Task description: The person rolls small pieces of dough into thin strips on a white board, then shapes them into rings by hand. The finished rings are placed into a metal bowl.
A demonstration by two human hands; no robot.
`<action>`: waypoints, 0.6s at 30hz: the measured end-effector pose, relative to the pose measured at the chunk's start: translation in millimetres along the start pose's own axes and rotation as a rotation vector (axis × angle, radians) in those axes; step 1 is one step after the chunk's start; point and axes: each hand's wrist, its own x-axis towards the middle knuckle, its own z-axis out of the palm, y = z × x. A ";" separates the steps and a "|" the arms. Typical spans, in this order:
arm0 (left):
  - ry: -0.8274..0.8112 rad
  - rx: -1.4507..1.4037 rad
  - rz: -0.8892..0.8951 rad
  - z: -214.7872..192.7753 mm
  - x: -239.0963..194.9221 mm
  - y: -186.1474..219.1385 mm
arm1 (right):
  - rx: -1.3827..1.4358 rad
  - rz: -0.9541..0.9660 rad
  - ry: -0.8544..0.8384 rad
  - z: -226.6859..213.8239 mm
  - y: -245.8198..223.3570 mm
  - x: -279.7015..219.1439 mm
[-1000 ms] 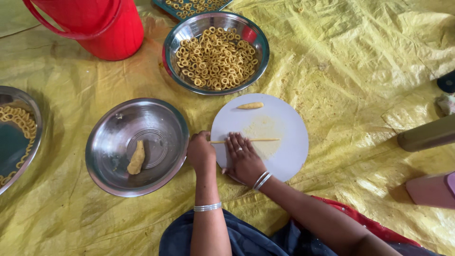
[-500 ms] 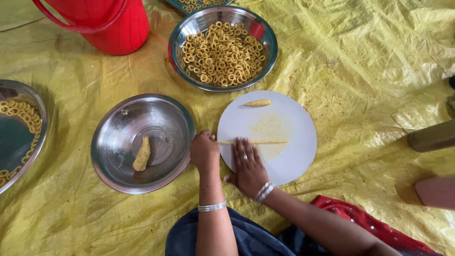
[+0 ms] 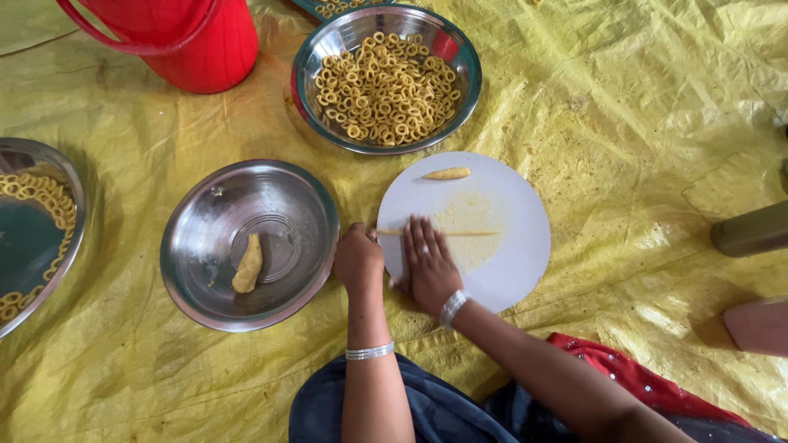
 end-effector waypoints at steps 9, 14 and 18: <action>0.031 -0.017 0.003 2.1 -0.5 -1.5 | 0.074 0.029 0.117 -0.7 29.8 5.5; 0.036 -0.019 0.022 5.9 0.0 -6.1 | 0.036 0.035 0.204 3.0 38.2 25.9; 0.022 -0.019 0.027 10.6 5.7 -6.0 | 0.090 -0.030 0.189 9.3 22.6 -26.7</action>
